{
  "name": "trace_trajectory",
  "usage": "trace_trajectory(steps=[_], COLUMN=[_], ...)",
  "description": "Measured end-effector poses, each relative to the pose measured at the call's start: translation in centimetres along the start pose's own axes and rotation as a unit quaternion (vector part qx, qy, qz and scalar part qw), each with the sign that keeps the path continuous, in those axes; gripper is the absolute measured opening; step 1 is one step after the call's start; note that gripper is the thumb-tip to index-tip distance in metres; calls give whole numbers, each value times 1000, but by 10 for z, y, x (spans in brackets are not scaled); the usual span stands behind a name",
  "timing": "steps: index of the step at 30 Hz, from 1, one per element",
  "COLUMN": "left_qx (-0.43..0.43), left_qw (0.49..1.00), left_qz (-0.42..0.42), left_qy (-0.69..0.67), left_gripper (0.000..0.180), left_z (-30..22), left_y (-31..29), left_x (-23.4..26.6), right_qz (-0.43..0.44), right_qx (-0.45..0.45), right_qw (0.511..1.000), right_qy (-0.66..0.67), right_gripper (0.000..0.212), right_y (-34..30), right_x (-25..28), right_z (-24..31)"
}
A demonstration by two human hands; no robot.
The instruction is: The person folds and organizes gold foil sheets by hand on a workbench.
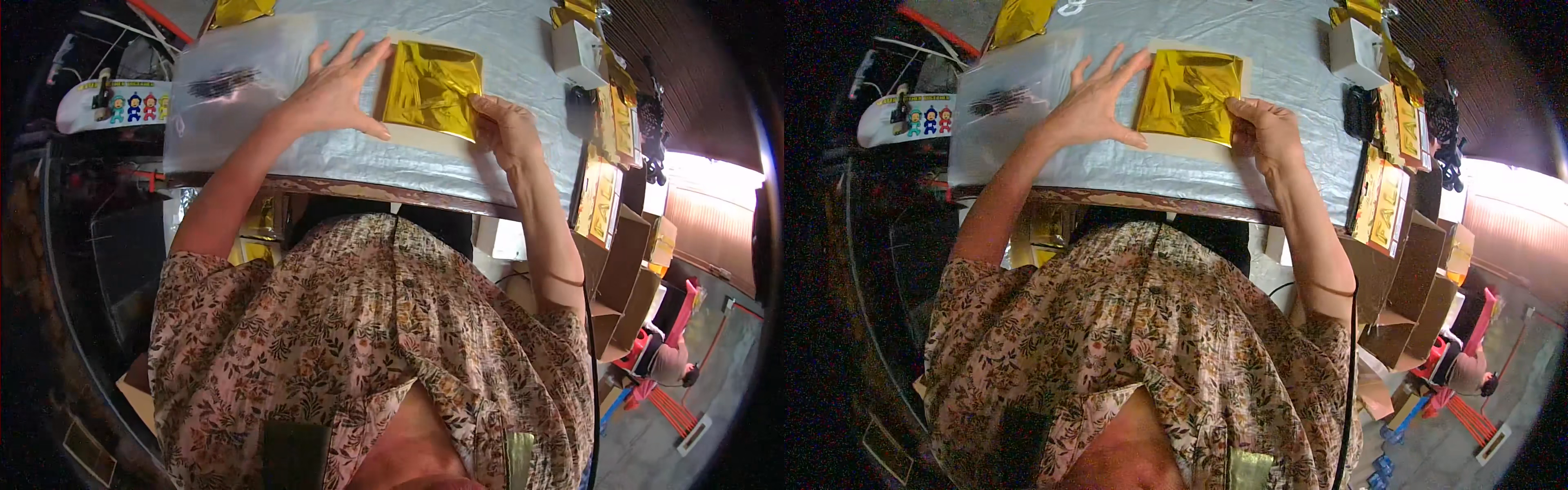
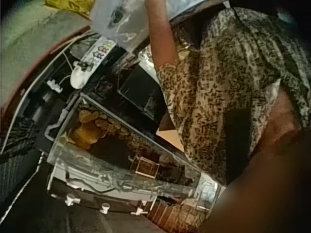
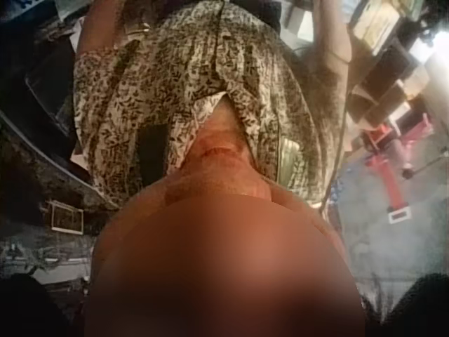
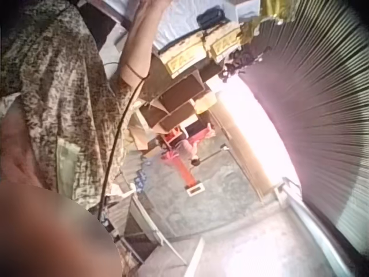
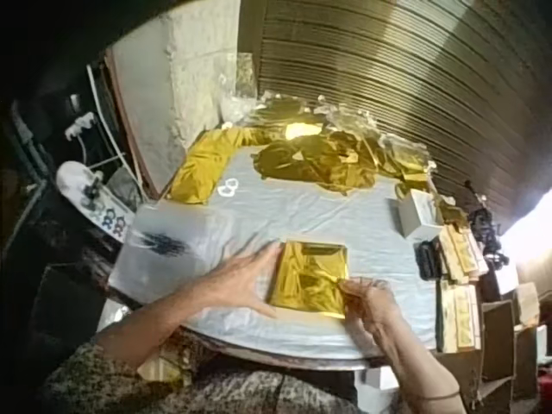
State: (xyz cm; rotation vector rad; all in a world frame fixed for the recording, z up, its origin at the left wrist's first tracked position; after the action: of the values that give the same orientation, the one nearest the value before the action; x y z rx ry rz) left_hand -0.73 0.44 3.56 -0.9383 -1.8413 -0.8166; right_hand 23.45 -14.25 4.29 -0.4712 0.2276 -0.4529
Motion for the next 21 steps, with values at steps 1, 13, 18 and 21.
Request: trace_trajectory(steps=[1, 13, 18, 21], left_qx=[1, -80, -192, -203], left_qw=[1000, 996, 979, 977], left_qz=[-1, -25, -13, -7], left_qy=[-4, 6, 64, 58], left_gripper=[137, 105, 85, 86], left_z=[0, -15, -44, -47], left_y=[-1, 25, 51, 56], left_x=[-1, 10, -19, -24], right_qz=[-32, -104, -119, -99], right_qx=[5, 31, 26, 33], right_qw=[999, 988, 984, 983], right_qy=[2, -110, -133, -151], right_gripper=[10, 12, 13, 14], right_y=[6, 6, 4, 9], right_x=[1, -9, -13, -4], right_z=[-7, -1, 6, 1])
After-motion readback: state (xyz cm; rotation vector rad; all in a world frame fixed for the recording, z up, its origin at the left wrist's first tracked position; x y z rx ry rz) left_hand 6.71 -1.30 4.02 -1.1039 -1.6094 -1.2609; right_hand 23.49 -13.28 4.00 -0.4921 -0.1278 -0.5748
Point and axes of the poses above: each hand's wrist, its own y-axis towards the middle knuckle, its own x-axis out of the back of the hand, z = x × y, the point moved 4 cm from there along y, towards the middle knuckle, and after that the axes turned 1 degree about x, right-handed, at the moved point
